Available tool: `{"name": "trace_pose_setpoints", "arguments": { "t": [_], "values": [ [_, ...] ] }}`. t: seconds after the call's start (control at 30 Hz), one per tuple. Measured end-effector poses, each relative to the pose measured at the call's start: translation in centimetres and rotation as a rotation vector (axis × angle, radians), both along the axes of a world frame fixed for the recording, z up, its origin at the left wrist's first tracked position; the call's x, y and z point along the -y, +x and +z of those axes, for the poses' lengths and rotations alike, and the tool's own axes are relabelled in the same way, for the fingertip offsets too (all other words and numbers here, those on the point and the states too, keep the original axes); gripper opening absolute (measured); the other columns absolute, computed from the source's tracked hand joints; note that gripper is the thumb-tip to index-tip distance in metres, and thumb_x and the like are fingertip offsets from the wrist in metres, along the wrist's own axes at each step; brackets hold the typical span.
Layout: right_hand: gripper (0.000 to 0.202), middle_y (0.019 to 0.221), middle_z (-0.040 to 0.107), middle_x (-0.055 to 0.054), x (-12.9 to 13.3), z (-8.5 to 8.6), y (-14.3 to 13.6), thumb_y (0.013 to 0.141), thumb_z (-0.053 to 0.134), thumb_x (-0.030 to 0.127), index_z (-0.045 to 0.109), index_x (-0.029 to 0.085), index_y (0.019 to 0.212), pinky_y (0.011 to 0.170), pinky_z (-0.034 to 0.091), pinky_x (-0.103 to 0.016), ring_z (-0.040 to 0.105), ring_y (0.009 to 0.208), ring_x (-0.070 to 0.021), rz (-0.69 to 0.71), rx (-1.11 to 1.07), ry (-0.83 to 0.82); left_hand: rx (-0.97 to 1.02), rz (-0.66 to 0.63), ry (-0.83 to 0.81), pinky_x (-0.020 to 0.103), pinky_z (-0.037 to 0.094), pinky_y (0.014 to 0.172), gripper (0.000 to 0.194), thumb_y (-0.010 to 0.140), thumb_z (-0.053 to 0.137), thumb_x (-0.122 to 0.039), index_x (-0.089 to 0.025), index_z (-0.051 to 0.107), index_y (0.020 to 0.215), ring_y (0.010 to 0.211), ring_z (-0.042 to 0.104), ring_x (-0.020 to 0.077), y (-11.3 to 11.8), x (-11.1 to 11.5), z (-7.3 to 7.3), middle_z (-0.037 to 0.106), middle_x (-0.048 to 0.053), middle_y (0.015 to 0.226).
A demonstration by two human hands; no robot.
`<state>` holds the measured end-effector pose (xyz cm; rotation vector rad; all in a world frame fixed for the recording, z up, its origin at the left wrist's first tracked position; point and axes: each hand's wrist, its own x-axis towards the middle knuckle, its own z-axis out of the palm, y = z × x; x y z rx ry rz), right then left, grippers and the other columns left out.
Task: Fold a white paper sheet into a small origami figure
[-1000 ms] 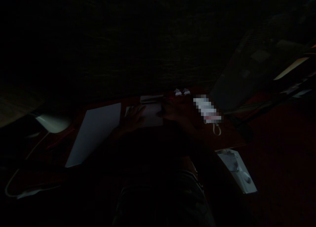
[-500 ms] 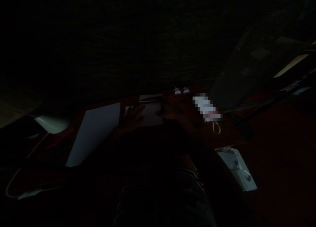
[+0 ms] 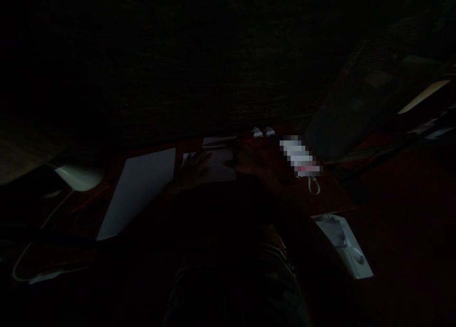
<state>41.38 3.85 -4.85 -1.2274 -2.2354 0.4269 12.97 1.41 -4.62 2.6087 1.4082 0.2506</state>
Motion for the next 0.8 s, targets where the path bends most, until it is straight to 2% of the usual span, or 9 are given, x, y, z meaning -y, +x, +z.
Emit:
{"name": "trace_pose_setpoints", "arguments": {
  "t": [0.13,0.23,0.33,0.43,0.53,0.6,0.7,0.8],
  "values": [
    [0.074,0.164,0.057,-0.018,1.3,1.7,-2.0,0.097,0.068,0.062,0.057,0.023,0.159,0.131,0.031,-0.072,0.045,0.156,-0.0483,-0.059,0.070,0.105,-0.025,0.012,-0.009,0.062,0.011,0.138,0.066,0.112,0.040,-0.046,-0.027,0.028,0.174,0.172,0.016,0.0331,0.3,0.4,0.3,0.021,0.011,0.185],
    [0.079,0.168,0.053,-0.016,2.5,2.2,-4.6,0.100,0.059,0.068,0.051,0.022,0.164,0.136,0.023,-0.068,0.039,0.161,-0.0444,0.017,0.118,0.158,-0.031,0.015,0.005,0.061,0.010,0.139,0.065,0.112,0.041,-0.045,-0.029,0.031,0.173,0.172,0.015,0.0325,0.4,0.4,0.3,0.022,0.009,0.185],
    [0.089,0.173,0.046,-0.016,3.0,1.4,-7.2,0.098,0.058,0.074,0.044,0.022,0.169,0.138,0.017,-0.067,0.032,0.166,-0.0427,0.075,0.143,0.150,-0.068,0.005,-0.034,0.059,0.008,0.139,0.066,0.111,0.046,-0.044,-0.028,0.032,0.173,0.173,0.011,0.0322,0.3,0.3,0.4,0.019,0.008,0.185],
    [0.090,0.174,0.046,-0.013,2.9,0.1,-8.5,0.098,0.057,0.074,0.043,0.022,0.170,0.139,0.019,-0.061,0.030,0.167,-0.0408,0.062,0.178,0.114,-0.110,0.001,-0.084,0.062,0.006,0.139,0.075,0.108,0.053,-0.049,-0.024,0.029,0.174,0.173,0.006,0.0347,0.2,0.2,0.7,0.013,0.012,0.186],
    [0.091,0.175,0.045,-0.014,2.4,-0.9,-8.3,0.098,0.054,0.074,0.048,0.015,0.167,0.139,0.021,-0.052,0.030,0.167,-0.0410,0.056,0.209,0.063,-0.128,0.012,-0.092,0.063,0.005,0.138,0.080,0.108,0.054,-0.052,-0.022,0.024,0.176,0.173,0.005,0.0360,0.3,0.2,1.0,0.009,0.014,0.186],
    [0.092,0.175,0.044,-0.015,2.1,-1.3,-7.9,0.099,0.053,0.074,0.049,0.010,0.166,0.138,0.020,-0.050,0.029,0.167,-0.0413,0.041,0.215,0.048,-0.132,0.016,-0.079,0.063,0.007,0.138,0.078,0.108,0.054,-0.051,-0.025,0.024,0.176,0.173,0.006,0.0356,0.4,0.3,1.0,0.010,0.013,0.186],
    [0.089,0.174,0.047,-0.012,1.6,-1.6,-7.9,0.098,0.055,0.074,0.052,0.013,0.164,0.138,0.020,-0.045,0.028,0.167,-0.0390,0.002,0.228,0.024,-0.111,0.002,-0.046,0.063,0.010,0.138,0.076,0.108,0.054,-0.050,-0.029,0.026,0.175,0.173,0.009,0.0354,0.3,0.2,0.7,0.014,0.010,0.186],
    [0.087,0.172,0.050,-0.011,1.3,-1.7,-8.2,0.097,0.058,0.074,0.057,0.016,0.161,0.138,0.020,-0.045,0.025,0.168,-0.0389,-0.033,0.242,0.000,-0.091,-0.023,-0.020,0.065,0.012,0.137,0.074,0.108,0.054,-0.047,-0.029,0.028,0.174,0.172,0.011,0.0364,0.1,0.0,0.3,0.016,0.011,0.186]
  ]
}}
